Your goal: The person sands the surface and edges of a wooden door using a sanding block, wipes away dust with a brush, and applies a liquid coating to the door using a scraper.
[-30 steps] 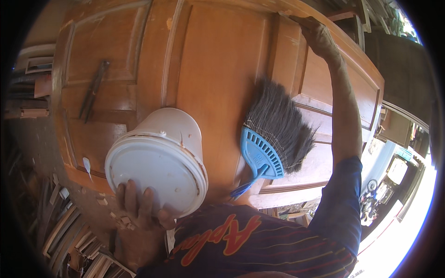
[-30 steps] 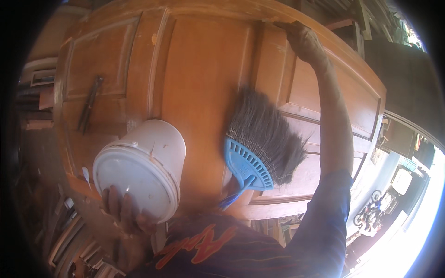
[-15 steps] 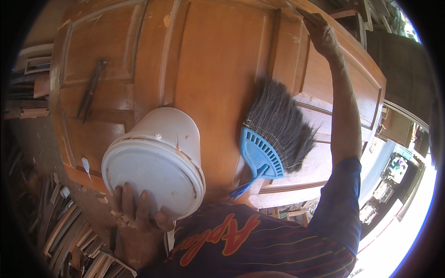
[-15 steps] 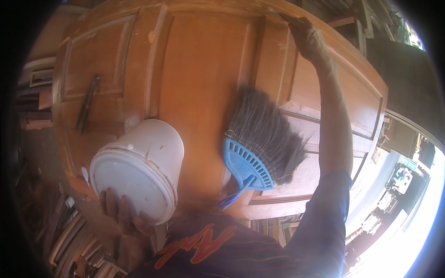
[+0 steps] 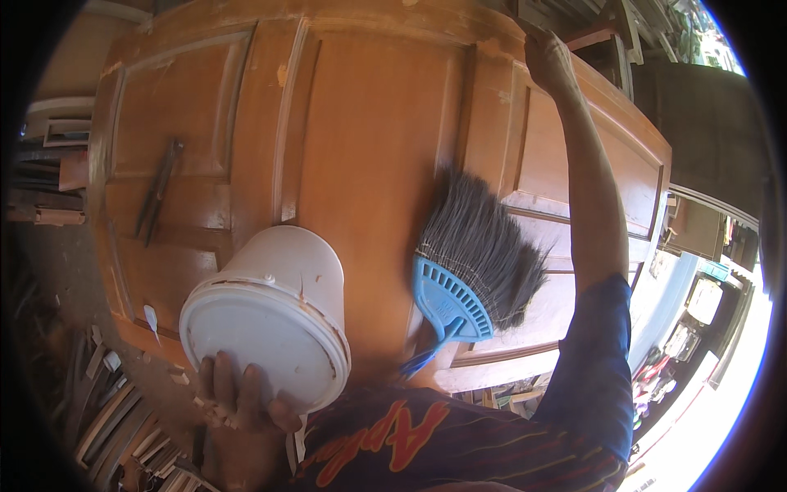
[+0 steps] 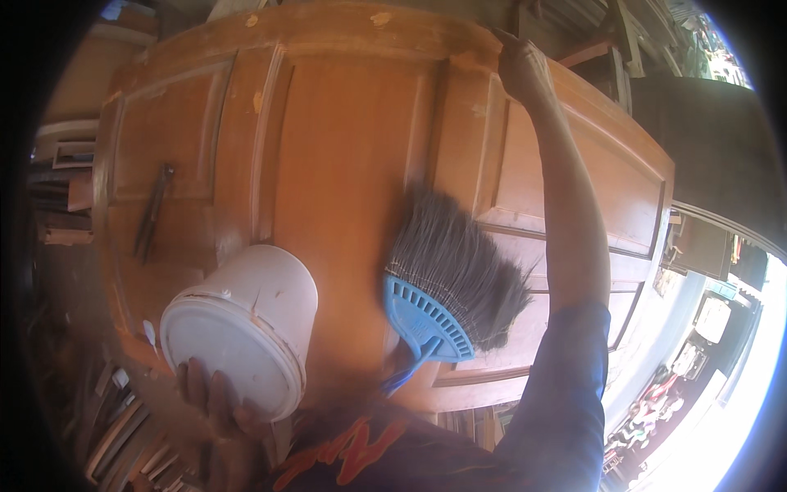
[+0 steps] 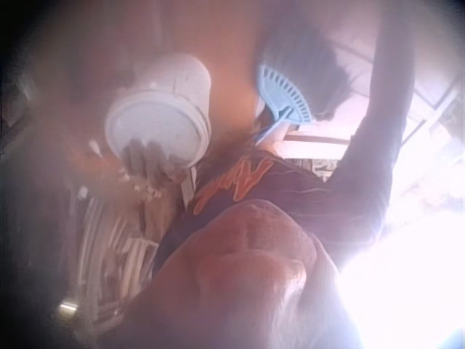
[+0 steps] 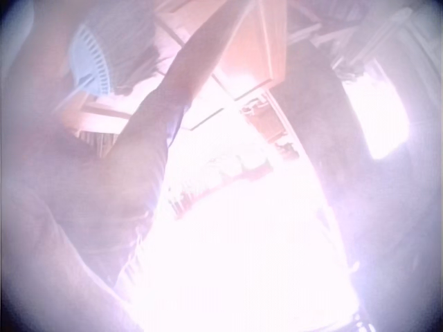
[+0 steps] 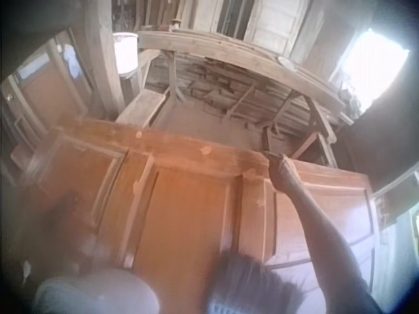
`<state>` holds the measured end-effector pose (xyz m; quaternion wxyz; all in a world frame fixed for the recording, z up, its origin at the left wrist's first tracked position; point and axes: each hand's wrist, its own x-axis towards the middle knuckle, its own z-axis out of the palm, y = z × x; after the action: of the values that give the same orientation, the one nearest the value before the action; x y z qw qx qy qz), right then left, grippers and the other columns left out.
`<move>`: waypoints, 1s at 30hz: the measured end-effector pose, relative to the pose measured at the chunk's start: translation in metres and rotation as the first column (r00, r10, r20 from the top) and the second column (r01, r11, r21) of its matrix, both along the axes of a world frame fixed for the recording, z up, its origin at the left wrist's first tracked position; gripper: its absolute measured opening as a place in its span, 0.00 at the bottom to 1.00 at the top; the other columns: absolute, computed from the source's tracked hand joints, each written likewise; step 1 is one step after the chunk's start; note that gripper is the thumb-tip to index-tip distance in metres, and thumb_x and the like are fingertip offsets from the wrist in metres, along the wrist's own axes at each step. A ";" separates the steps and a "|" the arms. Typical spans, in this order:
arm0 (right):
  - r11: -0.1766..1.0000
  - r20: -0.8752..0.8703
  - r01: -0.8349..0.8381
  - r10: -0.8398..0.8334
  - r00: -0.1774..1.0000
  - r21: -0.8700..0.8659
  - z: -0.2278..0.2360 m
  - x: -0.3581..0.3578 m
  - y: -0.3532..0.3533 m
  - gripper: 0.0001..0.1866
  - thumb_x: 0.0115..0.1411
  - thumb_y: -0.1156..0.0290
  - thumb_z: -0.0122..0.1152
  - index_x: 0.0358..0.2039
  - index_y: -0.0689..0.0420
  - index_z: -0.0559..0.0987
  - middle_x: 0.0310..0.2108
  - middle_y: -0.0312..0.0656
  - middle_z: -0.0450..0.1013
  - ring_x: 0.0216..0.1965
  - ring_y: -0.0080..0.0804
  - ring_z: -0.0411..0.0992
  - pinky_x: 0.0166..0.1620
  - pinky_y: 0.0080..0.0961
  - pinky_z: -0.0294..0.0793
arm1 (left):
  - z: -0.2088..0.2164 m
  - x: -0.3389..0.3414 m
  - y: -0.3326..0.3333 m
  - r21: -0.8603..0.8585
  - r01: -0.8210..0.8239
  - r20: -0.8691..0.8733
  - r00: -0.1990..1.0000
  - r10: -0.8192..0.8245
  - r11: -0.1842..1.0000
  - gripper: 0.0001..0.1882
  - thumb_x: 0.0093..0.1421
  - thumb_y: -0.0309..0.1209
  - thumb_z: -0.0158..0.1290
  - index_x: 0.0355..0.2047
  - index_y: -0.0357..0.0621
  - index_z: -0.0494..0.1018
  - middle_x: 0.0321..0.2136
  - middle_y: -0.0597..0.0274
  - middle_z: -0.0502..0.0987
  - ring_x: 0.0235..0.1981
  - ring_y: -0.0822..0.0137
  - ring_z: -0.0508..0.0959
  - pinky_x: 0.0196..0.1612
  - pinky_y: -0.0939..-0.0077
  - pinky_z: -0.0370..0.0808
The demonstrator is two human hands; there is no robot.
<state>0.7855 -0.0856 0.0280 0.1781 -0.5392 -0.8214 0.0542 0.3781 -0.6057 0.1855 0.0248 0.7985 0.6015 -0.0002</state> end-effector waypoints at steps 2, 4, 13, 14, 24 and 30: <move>0.998 0.070 -0.004 0.000 0.998 0.055 -0.010 0.004 0.023 0.20 0.66 0.71 0.51 0.56 0.56 0.80 0.39 0.63 0.78 0.44 0.63 0.77 0.47 0.51 0.76 | 0.004 0.003 0.000 -0.027 -0.017 -0.035 0.999 0.016 0.999 0.25 0.72 0.38 0.40 0.66 0.50 0.48 0.57 0.44 0.67 0.59 0.35 0.71 0.57 0.31 0.72; 1.000 0.213 0.013 -0.013 0.977 0.002 -0.017 0.002 0.034 0.23 0.62 0.74 0.53 0.58 0.51 0.81 0.45 0.59 0.79 0.47 0.54 0.78 0.52 0.48 0.77 | 0.005 0.002 0.002 -0.059 -0.038 -0.075 0.997 0.033 0.998 0.25 0.72 0.38 0.39 0.66 0.50 0.47 0.57 0.45 0.67 0.59 0.35 0.71 0.58 0.31 0.72; 0.952 0.477 -0.257 0.305 0.824 -0.166 0.016 0.015 0.050 0.18 0.58 0.83 0.55 0.49 0.58 0.83 0.37 0.53 0.79 0.39 0.55 0.78 0.44 0.44 0.79 | 0.004 0.004 -0.005 -0.086 -0.156 0.011 0.987 0.157 0.984 0.29 0.72 0.38 0.39 0.69 0.50 0.43 0.60 0.45 0.64 0.60 0.33 0.70 0.60 0.30 0.72; 0.913 0.499 -0.346 0.408 0.764 -0.217 0.028 0.018 0.053 0.15 0.59 0.83 0.55 0.44 0.60 0.83 0.38 0.51 0.80 0.38 0.53 0.79 0.43 0.43 0.79 | 0.004 0.004 -0.006 -0.141 -0.236 0.024 0.970 0.242 0.961 0.29 0.72 0.39 0.39 0.69 0.50 0.42 0.60 0.45 0.63 0.60 0.33 0.70 0.60 0.29 0.72; 0.977 0.645 0.204 -0.119 0.755 -0.059 0.035 0.023 0.086 0.20 0.57 0.61 0.69 0.47 0.57 0.83 0.45 0.58 0.81 0.49 0.50 0.81 0.46 0.44 0.82 | -0.022 0.004 0.001 0.170 -0.025 -0.008 1.000 0.027 0.985 0.29 0.73 0.40 0.38 0.70 0.50 0.44 0.58 0.44 0.65 0.59 0.32 0.72 0.58 0.28 0.73; 0.904 0.426 0.367 -0.249 0.869 -0.221 0.052 -0.024 0.087 0.11 0.57 0.67 0.61 0.35 0.58 0.86 0.36 0.51 0.82 0.41 0.51 0.82 0.43 0.42 0.82 | 0.003 0.002 -0.007 -0.141 -0.172 0.097 0.978 0.186 0.975 0.29 0.71 0.44 0.44 0.69 0.52 0.53 0.63 0.43 0.65 0.58 0.36 0.74 0.59 0.28 0.72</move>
<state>0.7613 0.0014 0.0798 -0.0641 -0.6849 -0.7248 0.0386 0.3805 -0.6122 0.1887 0.1104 0.7365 0.6674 0.0060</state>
